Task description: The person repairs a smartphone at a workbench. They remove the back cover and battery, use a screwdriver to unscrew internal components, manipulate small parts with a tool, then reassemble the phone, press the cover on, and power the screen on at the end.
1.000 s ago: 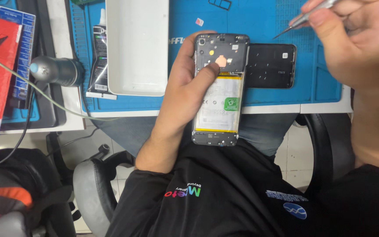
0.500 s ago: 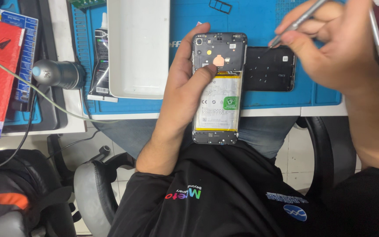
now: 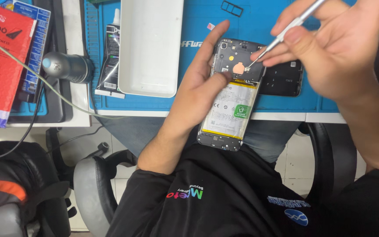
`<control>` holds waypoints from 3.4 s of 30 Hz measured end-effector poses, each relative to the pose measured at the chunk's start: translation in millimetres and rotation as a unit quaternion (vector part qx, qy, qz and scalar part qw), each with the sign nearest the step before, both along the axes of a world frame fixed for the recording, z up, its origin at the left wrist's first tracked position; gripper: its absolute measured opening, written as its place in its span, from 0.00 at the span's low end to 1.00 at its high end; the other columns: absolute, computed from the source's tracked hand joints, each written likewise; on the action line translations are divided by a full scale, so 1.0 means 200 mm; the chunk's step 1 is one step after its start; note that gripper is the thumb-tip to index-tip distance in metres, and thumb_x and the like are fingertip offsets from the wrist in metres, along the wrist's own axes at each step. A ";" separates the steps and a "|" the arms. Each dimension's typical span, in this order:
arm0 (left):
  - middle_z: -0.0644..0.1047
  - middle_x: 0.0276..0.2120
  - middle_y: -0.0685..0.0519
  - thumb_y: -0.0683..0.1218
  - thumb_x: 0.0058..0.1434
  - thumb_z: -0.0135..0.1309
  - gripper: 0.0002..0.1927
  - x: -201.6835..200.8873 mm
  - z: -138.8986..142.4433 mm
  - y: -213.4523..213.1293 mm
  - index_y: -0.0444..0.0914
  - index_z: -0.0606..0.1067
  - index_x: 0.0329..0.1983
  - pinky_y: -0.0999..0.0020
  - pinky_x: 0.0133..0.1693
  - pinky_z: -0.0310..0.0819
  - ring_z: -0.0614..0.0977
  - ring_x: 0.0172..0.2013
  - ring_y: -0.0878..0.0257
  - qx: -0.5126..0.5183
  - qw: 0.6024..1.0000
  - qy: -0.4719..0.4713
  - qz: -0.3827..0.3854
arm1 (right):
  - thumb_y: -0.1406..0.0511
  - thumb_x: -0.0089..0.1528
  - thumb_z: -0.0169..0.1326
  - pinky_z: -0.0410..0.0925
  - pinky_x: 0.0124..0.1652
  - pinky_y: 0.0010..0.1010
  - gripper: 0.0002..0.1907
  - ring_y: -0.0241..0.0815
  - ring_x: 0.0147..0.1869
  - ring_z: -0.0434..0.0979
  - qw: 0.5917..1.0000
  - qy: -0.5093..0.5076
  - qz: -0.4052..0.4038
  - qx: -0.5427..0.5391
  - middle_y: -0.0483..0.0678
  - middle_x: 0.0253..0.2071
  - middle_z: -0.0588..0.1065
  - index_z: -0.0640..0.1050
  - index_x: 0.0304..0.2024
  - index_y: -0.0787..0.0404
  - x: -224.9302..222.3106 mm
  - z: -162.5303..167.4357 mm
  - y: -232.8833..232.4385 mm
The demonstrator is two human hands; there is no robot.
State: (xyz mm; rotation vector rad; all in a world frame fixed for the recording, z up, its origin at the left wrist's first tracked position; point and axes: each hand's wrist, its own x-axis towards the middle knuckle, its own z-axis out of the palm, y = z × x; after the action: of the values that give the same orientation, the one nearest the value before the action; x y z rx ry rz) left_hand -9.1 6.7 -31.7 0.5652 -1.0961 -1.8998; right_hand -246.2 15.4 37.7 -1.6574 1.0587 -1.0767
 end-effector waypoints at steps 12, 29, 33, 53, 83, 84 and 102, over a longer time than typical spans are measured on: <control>0.73 0.59 0.44 0.32 0.68 0.40 0.38 0.01 -0.02 -0.01 0.36 0.49 0.81 0.70 0.63 0.68 0.75 0.58 0.63 0.016 1.000 0.014 -0.012 | 0.71 0.72 0.49 0.81 0.51 0.32 0.48 0.47 0.48 0.89 0.985 -0.068 -0.046 0.155 0.56 0.49 0.77 0.23 0.69 0.66 0.05 -0.02 -0.02; 0.72 0.61 0.46 0.32 0.70 0.46 0.34 0.00 -0.03 0.00 0.34 0.52 0.78 0.70 0.67 0.66 0.74 0.62 0.63 -0.061 0.996 -0.057 0.021 | 0.81 0.66 0.51 0.80 0.49 0.39 0.32 0.59 0.51 0.84 0.926 0.192 0.124 -0.299 0.64 0.49 0.73 0.47 0.63 0.62 0.11 0.02 -0.01; 0.71 0.62 0.46 0.32 0.71 0.46 0.33 0.00 -0.03 0.01 0.35 0.52 0.78 0.69 0.67 0.66 0.73 0.63 0.64 -0.084 0.992 -0.089 0.031 | 0.79 0.59 0.60 0.80 0.49 0.38 0.17 0.64 0.53 0.82 0.929 0.144 0.172 -0.296 0.68 0.51 0.72 0.68 0.46 0.66 0.12 0.11 -0.03; 0.72 0.60 0.46 0.32 0.70 0.46 0.35 -0.01 -0.04 0.02 0.35 0.53 0.79 0.69 0.68 0.66 0.74 0.60 0.64 -0.060 0.994 -0.086 0.027 | 0.79 0.62 0.60 0.80 0.41 0.31 0.13 0.52 0.45 0.86 0.935 0.190 0.114 -0.278 0.60 0.41 0.80 0.72 0.46 0.68 0.10 0.12 -0.02; 0.64 0.69 0.47 0.32 0.69 0.52 0.30 -0.02 -0.03 0.00 0.36 0.60 0.73 0.69 0.74 0.50 0.60 0.72 0.63 -0.147 0.979 -0.110 0.083 | 0.80 0.74 0.51 0.80 0.51 0.36 0.33 0.54 0.47 0.85 0.981 0.158 -0.024 -0.107 0.66 0.45 0.77 0.41 0.65 0.72 -0.19 -0.09 0.11; 0.65 0.69 0.48 0.33 0.72 0.54 0.29 -0.02 -0.03 0.01 0.36 0.60 0.73 0.71 0.72 0.52 0.63 0.69 0.64 -0.129 0.985 -0.087 0.076 | 0.79 0.73 0.50 0.80 0.51 0.37 0.34 0.54 0.47 0.85 0.990 0.120 -0.036 -0.070 0.65 0.45 0.77 0.40 0.65 0.71 -0.18 -0.08 0.11; 0.72 0.59 0.50 0.34 0.73 0.57 0.28 -0.02 -0.01 0.01 0.35 0.61 0.72 0.73 0.62 0.71 0.76 0.56 0.68 -0.087 0.991 -0.084 0.049 | 0.73 0.71 0.47 0.81 0.53 0.41 0.48 0.53 0.44 0.89 0.977 -0.116 -0.084 0.158 0.60 0.46 0.78 0.21 0.68 0.61 -0.03 -0.07 0.04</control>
State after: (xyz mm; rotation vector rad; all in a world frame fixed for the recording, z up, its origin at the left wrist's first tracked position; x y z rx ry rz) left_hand -12.8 8.8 -32.8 0.6754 -1.3038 -1.6756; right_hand -251.3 23.4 23.7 -1.1772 1.1621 -1.1146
